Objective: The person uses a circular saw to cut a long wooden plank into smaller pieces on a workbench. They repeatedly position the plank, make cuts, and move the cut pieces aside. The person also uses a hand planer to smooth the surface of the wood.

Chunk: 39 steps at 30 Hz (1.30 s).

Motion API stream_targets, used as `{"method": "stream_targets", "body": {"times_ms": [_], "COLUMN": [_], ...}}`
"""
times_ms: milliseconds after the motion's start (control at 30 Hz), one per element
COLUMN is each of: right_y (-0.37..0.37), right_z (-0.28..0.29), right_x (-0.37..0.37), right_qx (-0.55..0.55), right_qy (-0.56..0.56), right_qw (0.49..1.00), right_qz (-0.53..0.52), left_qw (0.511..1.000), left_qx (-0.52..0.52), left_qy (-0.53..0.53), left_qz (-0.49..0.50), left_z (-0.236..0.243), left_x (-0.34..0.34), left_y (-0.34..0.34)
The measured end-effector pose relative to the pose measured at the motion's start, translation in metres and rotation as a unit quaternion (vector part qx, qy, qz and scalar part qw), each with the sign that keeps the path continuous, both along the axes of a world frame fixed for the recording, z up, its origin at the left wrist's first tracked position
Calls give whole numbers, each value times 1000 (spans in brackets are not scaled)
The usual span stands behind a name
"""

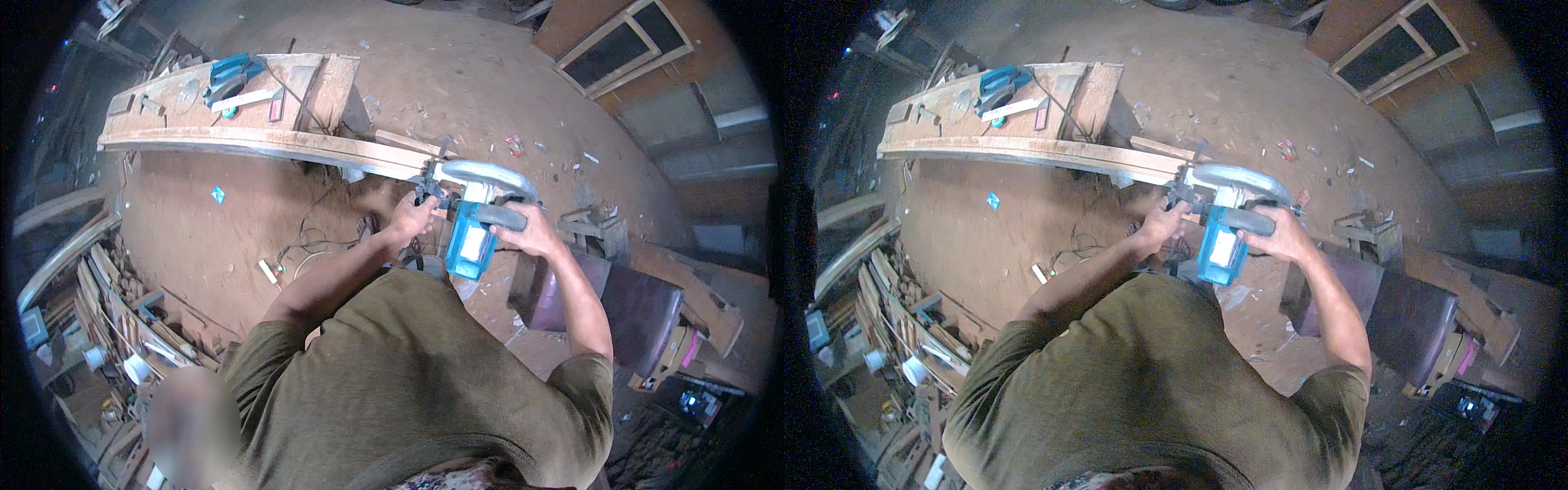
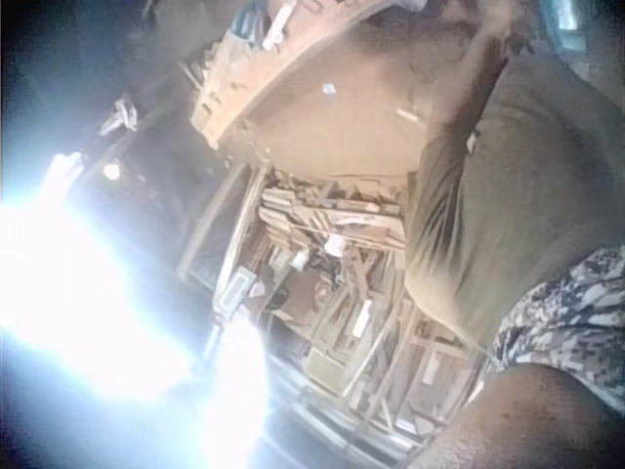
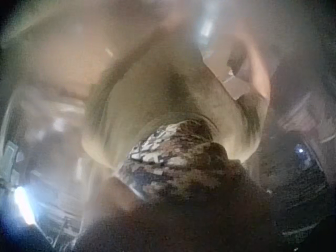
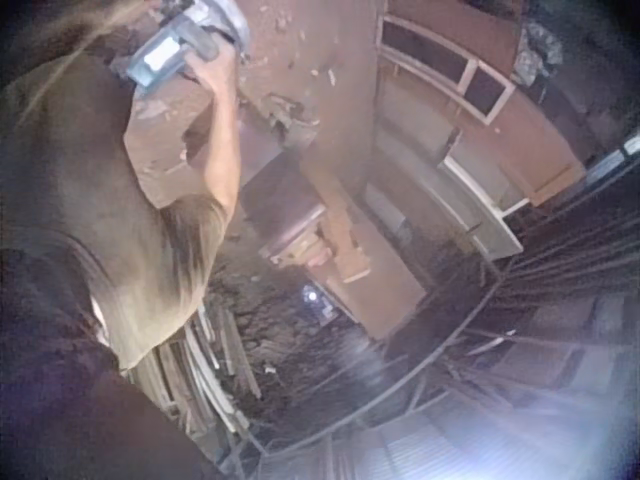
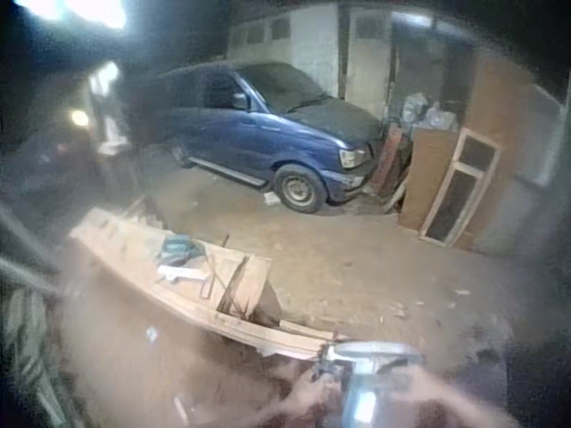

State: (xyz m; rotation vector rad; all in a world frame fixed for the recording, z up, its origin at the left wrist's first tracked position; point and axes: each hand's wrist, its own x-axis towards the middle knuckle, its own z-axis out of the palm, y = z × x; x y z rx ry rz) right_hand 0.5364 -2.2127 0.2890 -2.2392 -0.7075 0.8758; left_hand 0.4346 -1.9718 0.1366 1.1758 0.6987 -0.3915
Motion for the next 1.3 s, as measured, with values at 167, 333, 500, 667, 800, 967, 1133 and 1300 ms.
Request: {"method": "stream_targets", "body": {"times_ms": [167, 333, 500, 667, 800, 967, 1133, 1300], "right_y": [5, 5, 19, 34, 41, 59, 68, 75], "right_z": [-2, -8, 0, 0, -5, 3, -1, 3], "right_x": [26, 31, 21, 15, 12, 4, -9, -22], "right_qx": [-5, -4, -31, -14, 6, -21, -15, -6], "right_qy": [52, 63, 47, 42, 39, 12, -33, -79], "right_qw": [998, 997, 996, 995, 995, 997, 998, 996], "right_qz": [34, 36, 72, 94, 88, 73, 49, 30], "left_qw": [997, 994, 991, 992, 993, 993, 996, 998], "left_qx": [-27, -4, 34, 47, 45, 51, 32, 18], "left_qy": [-12, -25, -33, 1, -1, -6, 15, 16], "left_qz": [73, 103, 127, 119, 106, 107, 88, 57], "left_z": [-23, -10, -35, -13, -6, -24, -17, 2], "left_x": [-3, -7, -14, -23, -25, -28, -28, -38], "left_y": [-12, -12, -7, 12, 23, 36, 47, 59]}}
